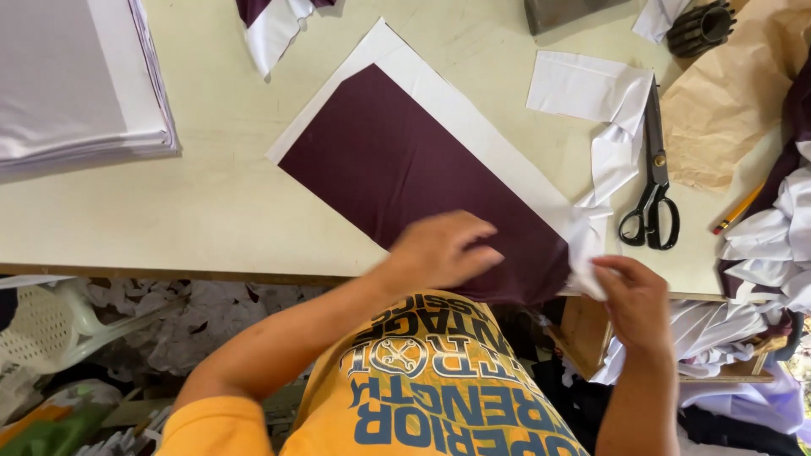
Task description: The person cuts a maroon and white fabric strip using shears, then folds the cut pieces and stacks them on the table. The person also briefly handles a smartphone and a small black object before resuming fabric folding.
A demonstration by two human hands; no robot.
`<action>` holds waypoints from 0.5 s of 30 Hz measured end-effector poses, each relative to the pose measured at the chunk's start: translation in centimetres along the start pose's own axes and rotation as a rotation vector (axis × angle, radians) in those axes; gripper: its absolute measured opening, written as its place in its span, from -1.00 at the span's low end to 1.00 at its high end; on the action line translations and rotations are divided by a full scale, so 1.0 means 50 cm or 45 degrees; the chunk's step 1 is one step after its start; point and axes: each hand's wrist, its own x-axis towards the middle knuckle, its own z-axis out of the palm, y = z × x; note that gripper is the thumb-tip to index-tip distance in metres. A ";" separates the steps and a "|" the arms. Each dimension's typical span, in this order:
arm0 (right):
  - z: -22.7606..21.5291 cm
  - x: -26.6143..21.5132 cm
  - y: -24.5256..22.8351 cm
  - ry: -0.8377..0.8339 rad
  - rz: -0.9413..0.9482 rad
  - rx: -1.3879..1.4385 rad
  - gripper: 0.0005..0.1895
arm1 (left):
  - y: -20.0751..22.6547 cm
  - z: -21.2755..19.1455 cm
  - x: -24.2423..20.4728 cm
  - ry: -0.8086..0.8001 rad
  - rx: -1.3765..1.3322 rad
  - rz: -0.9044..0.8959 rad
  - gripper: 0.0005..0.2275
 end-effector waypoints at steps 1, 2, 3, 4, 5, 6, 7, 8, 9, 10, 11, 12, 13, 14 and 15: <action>0.030 0.012 -0.028 0.000 -0.010 0.000 -0.81 | 0.015 0.036 0.012 0.008 0.004 0.004 -0.52; 0.060 0.023 -0.057 -0.085 -0.063 0.064 -0.78 | 0.030 0.071 0.024 -0.008 -0.053 -0.056 -0.44; 0.089 0.035 -0.085 -0.171 -0.115 0.128 -0.75 | 0.046 0.107 0.037 -0.024 -0.111 -0.118 -0.30; 0.108 0.043 -0.125 -0.172 -0.124 0.127 -0.75 | 0.031 0.113 0.048 -0.016 -0.107 -0.114 -0.30; 0.130 0.050 -0.166 -0.288 -0.195 0.057 -0.74 | 0.015 0.116 0.057 0.049 -0.148 -0.282 -0.48; 0.152 0.059 -0.208 -0.405 -0.265 -0.014 -0.72 | -0.002 0.118 0.068 0.116 -0.190 -0.450 -0.63; 0.179 0.080 -0.223 -0.405 -0.266 -0.008 -0.72 | -0.029 0.096 0.073 0.115 -0.184 -0.451 -0.63; 0.207 0.104 -0.239 -0.462 -0.306 0.082 -0.69 | -0.058 0.073 0.079 0.297 -0.232 -0.384 -0.71; 0.236 0.123 -0.253 -0.513 -0.337 0.176 -0.66 | -0.087 0.050 0.083 0.467 -0.280 -0.314 -0.78; 0.259 0.137 -0.266 -0.508 -0.329 0.185 -0.66 | -0.129 0.010 0.092 0.454 -0.276 -0.316 -0.78; 0.284 0.156 -0.282 -0.507 -0.457 0.285 -0.61 | -0.172 -0.034 0.106 0.556 -0.233 -0.267 -0.82; 0.309 0.175 -0.300 -0.504 -0.586 0.385 -0.53 | -0.217 -0.081 0.121 0.657 -0.190 -0.215 -0.84; 0.316 0.190 -0.295 -0.492 -0.579 0.391 -0.53 | -0.248 -0.119 0.130 0.642 -0.189 -0.212 -0.84; 0.325 0.206 -0.291 -0.342 -0.669 0.224 -0.60 | -0.280 -0.159 0.140 0.680 -0.055 -0.239 -0.83; 0.334 0.226 -0.292 -0.188 -0.757 0.051 -0.66 | -0.313 -0.204 0.158 0.718 0.077 -0.259 -0.82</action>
